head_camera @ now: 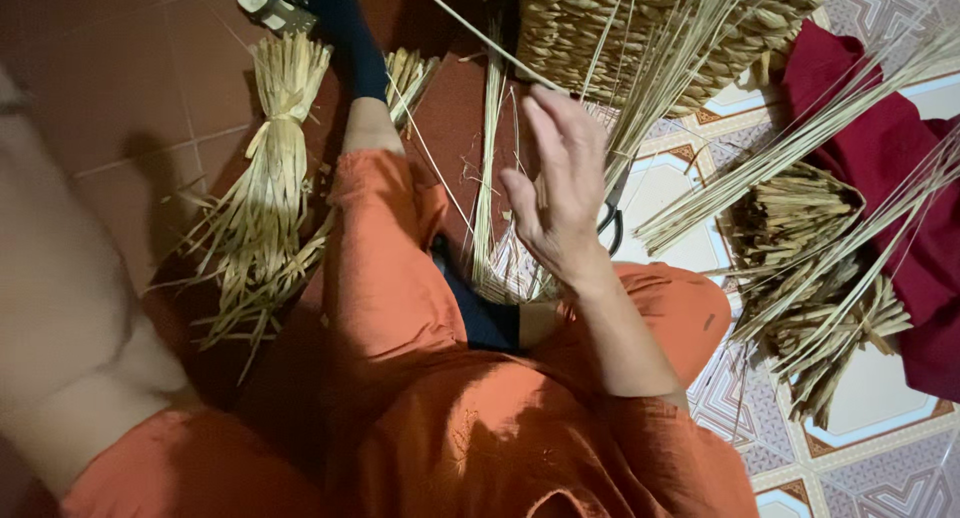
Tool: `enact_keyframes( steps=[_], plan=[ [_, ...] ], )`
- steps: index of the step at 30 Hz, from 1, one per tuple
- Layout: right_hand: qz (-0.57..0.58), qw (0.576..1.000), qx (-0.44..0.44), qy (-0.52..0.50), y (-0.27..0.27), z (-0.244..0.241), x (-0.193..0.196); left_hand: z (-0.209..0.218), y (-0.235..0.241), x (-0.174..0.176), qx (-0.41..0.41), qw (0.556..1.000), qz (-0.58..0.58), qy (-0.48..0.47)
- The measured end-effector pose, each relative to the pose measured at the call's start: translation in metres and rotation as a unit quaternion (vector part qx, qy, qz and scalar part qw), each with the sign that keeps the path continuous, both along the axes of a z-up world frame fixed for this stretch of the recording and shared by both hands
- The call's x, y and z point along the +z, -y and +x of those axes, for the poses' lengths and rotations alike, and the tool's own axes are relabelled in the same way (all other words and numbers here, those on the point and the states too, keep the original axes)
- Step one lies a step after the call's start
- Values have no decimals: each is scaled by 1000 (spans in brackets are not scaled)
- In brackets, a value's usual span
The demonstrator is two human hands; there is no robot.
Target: The person sits on a tiled floor and weaves dried straw strips into a basket. They repeatedly separate, align, and interlace the straw strands by hand, occasionally using scissors to trim excess material. Bundles of straw and a partially completed basket are visible nearby.
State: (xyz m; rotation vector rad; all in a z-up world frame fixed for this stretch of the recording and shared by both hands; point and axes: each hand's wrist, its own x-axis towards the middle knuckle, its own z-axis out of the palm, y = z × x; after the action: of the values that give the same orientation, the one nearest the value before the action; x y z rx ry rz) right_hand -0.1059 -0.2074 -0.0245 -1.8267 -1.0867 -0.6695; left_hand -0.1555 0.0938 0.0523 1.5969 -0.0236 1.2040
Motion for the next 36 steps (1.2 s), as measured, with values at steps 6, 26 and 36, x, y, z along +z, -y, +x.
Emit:
enact_keyframes(
  steps=[6, 26, 36],
  plan=[
    [5, 999, 27, -46, -17, -3, -2, -50, -1, 0, 51, 997, -17, 57],
    [249, 598, 499, -576, -86, -61, 15, -159, 54, -56, 68, 997, -23, 4],
    [307, 805, 254, -440, -39, 2, -1, -138, 40, -47, -38, 994, -73, -69]
  ],
)
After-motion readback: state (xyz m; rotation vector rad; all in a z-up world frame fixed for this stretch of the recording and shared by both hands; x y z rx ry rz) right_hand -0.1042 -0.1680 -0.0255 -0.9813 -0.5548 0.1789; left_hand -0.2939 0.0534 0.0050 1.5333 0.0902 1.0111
